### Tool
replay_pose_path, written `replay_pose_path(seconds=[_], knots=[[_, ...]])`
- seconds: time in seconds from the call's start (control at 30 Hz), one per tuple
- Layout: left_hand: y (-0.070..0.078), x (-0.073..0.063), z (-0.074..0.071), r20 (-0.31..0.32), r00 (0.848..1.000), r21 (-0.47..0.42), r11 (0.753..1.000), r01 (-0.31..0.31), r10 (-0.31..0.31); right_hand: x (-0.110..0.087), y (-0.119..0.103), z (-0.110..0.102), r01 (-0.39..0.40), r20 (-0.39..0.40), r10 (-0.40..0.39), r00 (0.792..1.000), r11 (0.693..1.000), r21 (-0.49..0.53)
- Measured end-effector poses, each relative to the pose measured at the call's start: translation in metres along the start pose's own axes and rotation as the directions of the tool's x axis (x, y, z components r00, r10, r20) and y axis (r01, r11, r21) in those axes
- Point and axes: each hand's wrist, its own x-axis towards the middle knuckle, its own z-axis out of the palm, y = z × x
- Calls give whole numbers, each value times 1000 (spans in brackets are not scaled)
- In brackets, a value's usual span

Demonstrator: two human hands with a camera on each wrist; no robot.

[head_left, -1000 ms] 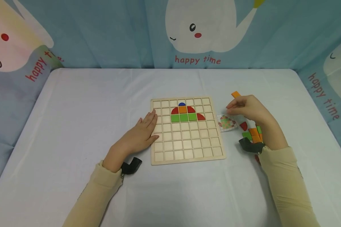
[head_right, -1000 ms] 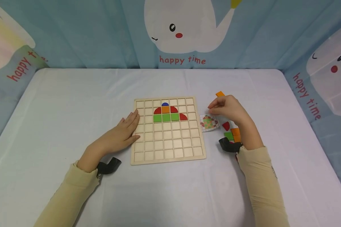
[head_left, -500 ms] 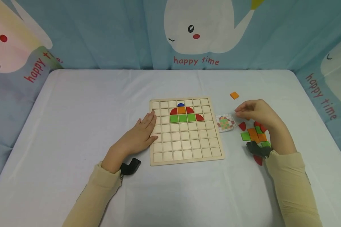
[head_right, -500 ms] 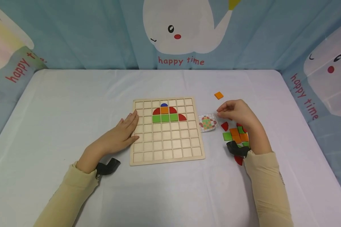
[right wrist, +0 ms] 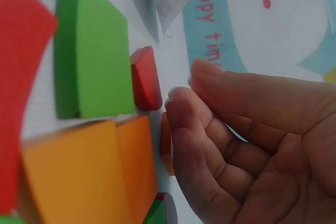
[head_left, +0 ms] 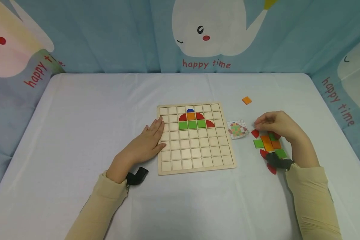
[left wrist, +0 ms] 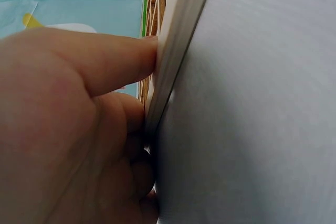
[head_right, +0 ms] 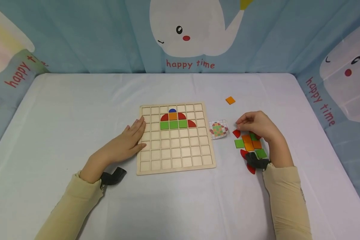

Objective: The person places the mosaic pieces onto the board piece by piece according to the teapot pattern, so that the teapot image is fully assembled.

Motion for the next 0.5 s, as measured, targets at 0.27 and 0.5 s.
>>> replay_pose_path(seconds=[0.27, 0.5], knots=[[-2, 1, 1, 2, 1000, -3, 1000, -1, 1, 0, 4, 0, 12, 33, -12, 999, 1000, 13], [-3, 3, 2, 21, 1000, -3, 1000, 10, -10, 1, 4, 1, 15, 64, -13, 998, 999, -31]])
